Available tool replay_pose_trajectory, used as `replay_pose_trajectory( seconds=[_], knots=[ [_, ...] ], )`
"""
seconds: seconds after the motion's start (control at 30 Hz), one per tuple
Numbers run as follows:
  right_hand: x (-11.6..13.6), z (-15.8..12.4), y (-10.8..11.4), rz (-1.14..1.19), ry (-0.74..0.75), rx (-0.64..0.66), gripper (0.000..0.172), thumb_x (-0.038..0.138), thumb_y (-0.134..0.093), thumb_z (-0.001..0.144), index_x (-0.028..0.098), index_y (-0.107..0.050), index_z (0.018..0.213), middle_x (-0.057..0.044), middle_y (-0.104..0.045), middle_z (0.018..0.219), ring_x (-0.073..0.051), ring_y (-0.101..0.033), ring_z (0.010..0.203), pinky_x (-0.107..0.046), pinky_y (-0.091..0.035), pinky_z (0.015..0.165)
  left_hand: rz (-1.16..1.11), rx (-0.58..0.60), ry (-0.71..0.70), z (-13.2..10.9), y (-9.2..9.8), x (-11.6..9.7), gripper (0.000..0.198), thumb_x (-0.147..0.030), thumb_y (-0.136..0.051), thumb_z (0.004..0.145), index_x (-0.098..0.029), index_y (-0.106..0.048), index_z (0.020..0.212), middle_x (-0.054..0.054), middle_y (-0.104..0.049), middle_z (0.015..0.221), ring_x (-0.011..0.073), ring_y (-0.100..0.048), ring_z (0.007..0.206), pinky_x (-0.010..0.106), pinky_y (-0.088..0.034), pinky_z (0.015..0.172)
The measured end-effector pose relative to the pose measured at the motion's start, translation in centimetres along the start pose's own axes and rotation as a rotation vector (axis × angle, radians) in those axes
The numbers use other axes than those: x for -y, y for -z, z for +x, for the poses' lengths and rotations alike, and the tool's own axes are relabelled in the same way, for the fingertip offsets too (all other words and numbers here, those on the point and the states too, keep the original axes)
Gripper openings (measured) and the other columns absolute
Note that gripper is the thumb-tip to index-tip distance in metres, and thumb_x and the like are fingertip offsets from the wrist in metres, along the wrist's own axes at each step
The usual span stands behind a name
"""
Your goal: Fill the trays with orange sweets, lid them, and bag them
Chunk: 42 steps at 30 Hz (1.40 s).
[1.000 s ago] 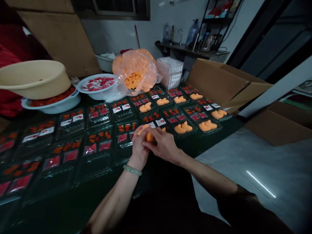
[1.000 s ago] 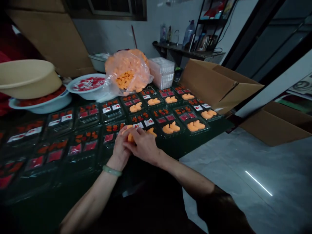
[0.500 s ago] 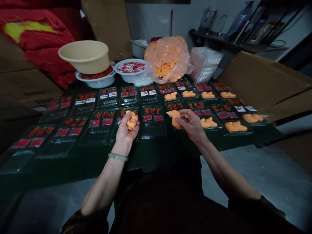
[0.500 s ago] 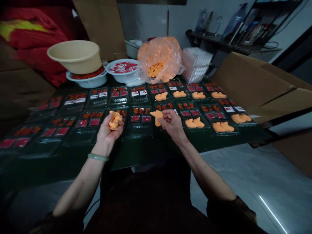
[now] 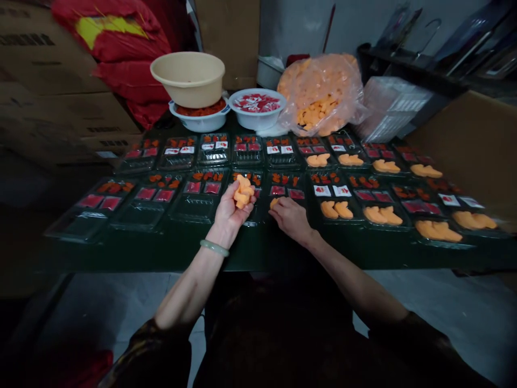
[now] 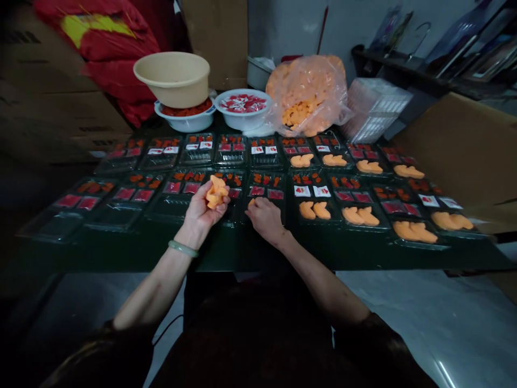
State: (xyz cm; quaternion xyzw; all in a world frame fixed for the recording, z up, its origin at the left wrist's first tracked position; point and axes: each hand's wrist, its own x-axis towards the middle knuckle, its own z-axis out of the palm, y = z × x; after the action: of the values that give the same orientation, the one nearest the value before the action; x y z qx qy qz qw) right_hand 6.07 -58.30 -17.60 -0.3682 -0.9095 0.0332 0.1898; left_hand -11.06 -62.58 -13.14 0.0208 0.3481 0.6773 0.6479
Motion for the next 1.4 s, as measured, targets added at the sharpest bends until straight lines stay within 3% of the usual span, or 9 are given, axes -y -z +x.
replay_pose_trajectory(
  seconds=[0.13, 0.23, 0.4, 0.53, 0.77, 0.93, 1.07, 1.27, 1.4],
  knots=[
    [0.1, 0.3, 1.0, 0.405, -0.075, -0.113, 0.020, 0.030, -0.046, 0.089, 0.020, -0.060, 0.099, -0.006, -0.060, 0.087, -0.016, -0.057, 0.076, -0.029, -0.046, 0.069, 0.132, 0.041, 0.012, 0.3, -0.3, 0.9, 0.018, -0.030, -0.054, 0.083, -0.014, -0.055, 0.091, 0.006, -0.063, 0.071, 0.0102, -0.054, 0.045, 0.015, -0.031, 0.033],
    [0.5, 0.7, 2.6, 0.769, -0.194, -0.218, 0.042, 0.040, -0.054, 0.084, 0.022, -0.048, 0.121, -0.003, -0.057, 0.092, -0.012, -0.055, 0.066, -0.026, -0.047, 0.059, 0.273, 0.079, -0.073, -0.3, -0.7, 2.0, 0.019, -0.025, -0.064, 0.076, -0.015, -0.057, 0.091, 0.003, -0.062, 0.067, 0.0099, -0.054, 0.044, 0.016, -0.033, 0.035],
    [0.8, 1.3, 4.1, 1.031, -0.172, -0.064, 0.022, 0.039, -0.062, 0.077, 0.022, -0.059, 0.089, -0.001, -0.061, 0.082, -0.014, -0.058, 0.070, -0.029, -0.050, 0.066, 0.425, 0.211, 0.007, -1.6, -1.1, 3.2, 0.020, -0.024, -0.070, 0.071, -0.014, -0.059, 0.085, 0.002, -0.060, 0.061, 0.0130, -0.059, 0.049, 0.017, -0.038, 0.038],
    [-0.4, 0.5, 4.1, 1.133, -0.336, -0.142, 0.019, 0.037, -0.064, 0.074, 0.020, -0.057, 0.076, 0.001, -0.059, 0.072, -0.012, -0.055, 0.062, -0.026, -0.047, 0.059, 0.429, 0.280, 0.098, -1.4, -0.1, 2.9, 0.024, -0.030, -0.065, 0.075, -0.014, -0.059, 0.092, 0.007, -0.064, 0.068, 0.0125, -0.056, 0.045, 0.017, -0.032, 0.033],
    [-3.7, -1.2, 4.6, 0.583, -0.393, -0.284, 0.018, 0.032, -0.060, 0.073, 0.021, -0.056, 0.088, 0.009, -0.037, 0.048, -0.010, -0.039, 0.045, -0.024, -0.035, 0.050, 0.297, 0.115, 0.109, -0.7, 1.7, 1.5, 0.023, -0.035, -0.058, 0.082, -0.012, -0.060, 0.079, 0.008, -0.062, 0.070, 0.0091, -0.052, 0.041, 0.015, -0.029, 0.030],
    [-3.3, 0.8, 3.9, 0.121, -0.533, 0.022, 0.017, 0.033, -0.061, 0.069, 0.021, -0.053, 0.060, 0.001, -0.056, 0.056, -0.015, -0.052, 0.055, -0.026, -0.032, 0.051, 0.236, 0.056, 0.164, -0.7, 1.3, 1.3, 0.036, -0.042, -0.052, 0.086, -0.013, -0.052, 0.066, 0.007, -0.059, 0.068, 0.0062, -0.046, 0.038, 0.014, -0.026, 0.028],
    [-3.3, 2.5, 2.4, -0.010, -0.550, 0.146, 0.024, 0.044, -0.061, 0.073, 0.021, -0.059, 0.066, -0.005, -0.063, 0.070, -0.020, -0.057, 0.066, -0.028, -0.032, 0.052, 0.237, 0.038, 0.144, -1.0, 0.9, 0.9, 0.039, -0.042, -0.046, 0.088, -0.013, -0.049, 0.062, 0.007, -0.058, 0.067, 0.0065, -0.045, 0.037, 0.015, -0.025, 0.027],
    [-4.5, -0.6, 2.9, 0.155, -0.319, -0.031, 0.023, 0.036, -0.052, 0.083, 0.021, -0.064, 0.097, -0.004, -0.063, 0.080, -0.017, -0.056, 0.067, -0.028, -0.038, 0.060, 0.244, -0.016, 0.104, -1.9, 1.1, -0.5, 0.037, -0.039, -0.044, 0.089, -0.014, -0.049, 0.063, 0.008, -0.059, 0.068, 0.0083, -0.048, 0.039, 0.017, -0.029, 0.030],
    [-4.5, -2.8, 3.3, -0.038, -0.095, 0.041, 0.023, 0.031, -0.049, 0.087, 0.018, -0.067, 0.079, -0.007, -0.061, 0.080, -0.022, -0.053, 0.080, -0.036, -0.037, 0.071, 0.238, -0.052, 0.098, -2.2, 1.0, -0.9, 0.038, -0.038, -0.040, 0.090, -0.013, -0.051, 0.063, 0.010, -0.061, 0.070, 0.0120, -0.053, 0.043, 0.018, -0.030, 0.031]
  ],
)
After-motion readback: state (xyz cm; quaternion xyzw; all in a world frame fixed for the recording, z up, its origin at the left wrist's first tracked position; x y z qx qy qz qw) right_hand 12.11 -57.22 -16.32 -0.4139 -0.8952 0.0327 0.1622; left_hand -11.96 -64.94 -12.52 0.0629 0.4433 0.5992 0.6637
